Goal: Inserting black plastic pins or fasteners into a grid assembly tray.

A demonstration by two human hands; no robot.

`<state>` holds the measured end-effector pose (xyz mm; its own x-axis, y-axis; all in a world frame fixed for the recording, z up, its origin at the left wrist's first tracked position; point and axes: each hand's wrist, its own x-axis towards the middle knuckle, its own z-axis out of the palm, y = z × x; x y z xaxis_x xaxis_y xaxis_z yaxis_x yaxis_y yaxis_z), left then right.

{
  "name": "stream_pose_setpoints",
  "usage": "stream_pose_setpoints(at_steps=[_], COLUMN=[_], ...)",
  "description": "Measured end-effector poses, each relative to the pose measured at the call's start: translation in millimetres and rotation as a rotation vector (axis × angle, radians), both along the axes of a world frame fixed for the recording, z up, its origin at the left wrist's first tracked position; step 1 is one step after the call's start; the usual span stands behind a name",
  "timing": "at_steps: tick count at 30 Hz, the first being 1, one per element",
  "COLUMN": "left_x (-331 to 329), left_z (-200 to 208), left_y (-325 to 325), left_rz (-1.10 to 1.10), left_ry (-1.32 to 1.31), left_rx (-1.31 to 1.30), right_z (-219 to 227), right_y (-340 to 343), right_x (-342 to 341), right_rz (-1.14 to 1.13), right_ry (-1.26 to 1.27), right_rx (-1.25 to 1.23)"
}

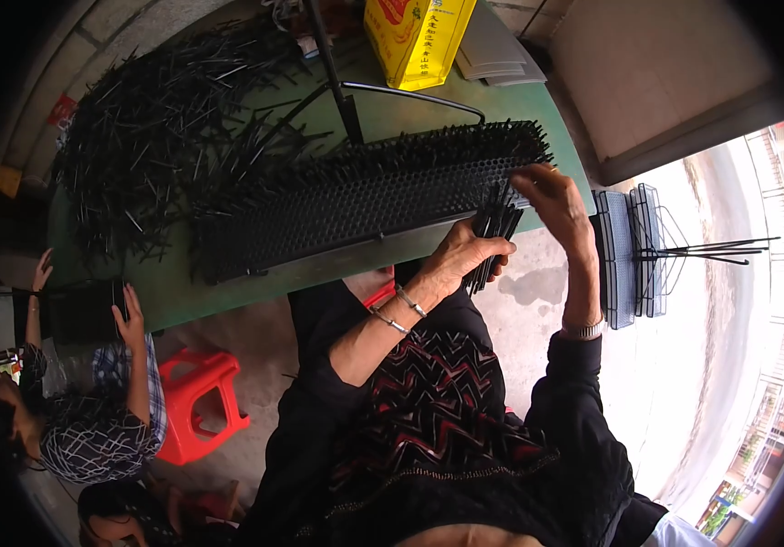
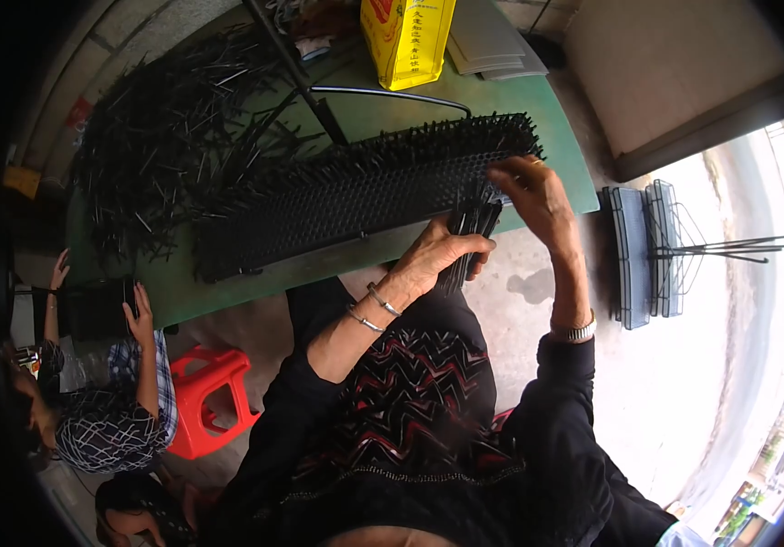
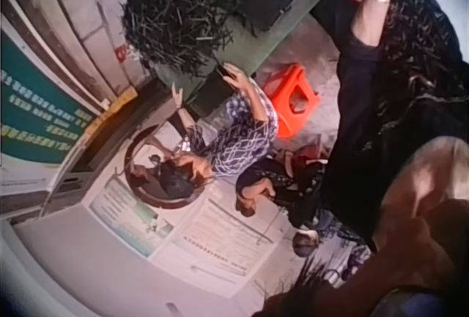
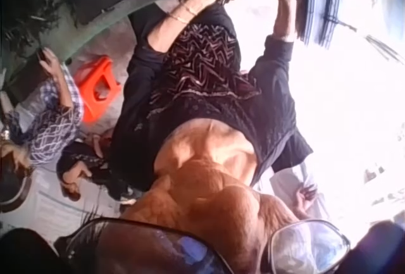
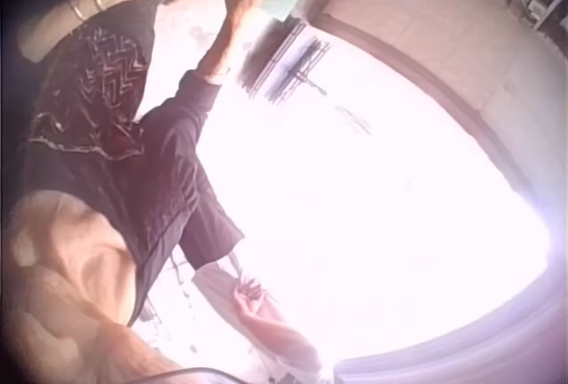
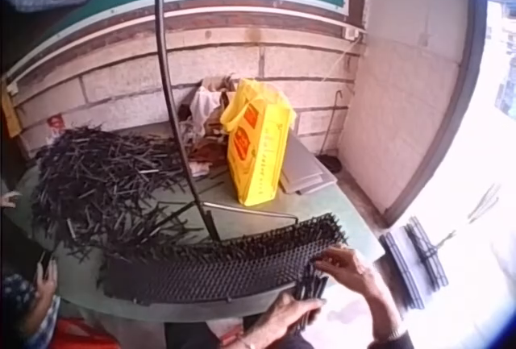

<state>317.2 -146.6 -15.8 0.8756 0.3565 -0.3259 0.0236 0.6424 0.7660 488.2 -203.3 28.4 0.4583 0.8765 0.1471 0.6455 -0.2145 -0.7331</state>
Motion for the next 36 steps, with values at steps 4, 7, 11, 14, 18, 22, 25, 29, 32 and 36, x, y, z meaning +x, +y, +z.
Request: stream_pose_setpoints(at_steps=[4,7,11,14,18,22,25,29,32,36], left_x=[1,3,0,2,-1,0,-1,3,3,-4], left_z=[-2,-15,-25,-22,-10,-6,-7,-4,-6,-6], left_y=[-2,1,1,1,1,2,3,3,1,2], left_rz=[-0.022,-0.065,-0.027,0.056,0.037,0.001,0.024,0.044,0.058,0.081], left_ry=[0.018,0.017,0.033,0.048,0.005,-0.034,-0.045,-0.029,-0.012,-0.005], left_rx=[0.081,0.029,-0.081,-0.248,-0.384,-0.474,-0.453,-0.407,-0.371,-0.367], right_z=[14,11,9,-1,-20,-36,-32,-31,-20,-10], right_y=[-8,-11,-3,9,17,22,30,35,32,17], right_x=[-7,1,6,6,15,21,13,12,2,-15], right_rz=[0.085,-0.052,-0.216,-0.437,-0.430,-0.430,-0.392,-0.420,-0.387,-0.207], right_ry=[0.262,0.325,0.265,-0.033,-0.112,-0.152,-0.502,-0.590,-0.504,0.074], right_rx=[-0.065,0.012,0.220,0.379,0.359,0.265,0.242,0.048,0.134,0.124])
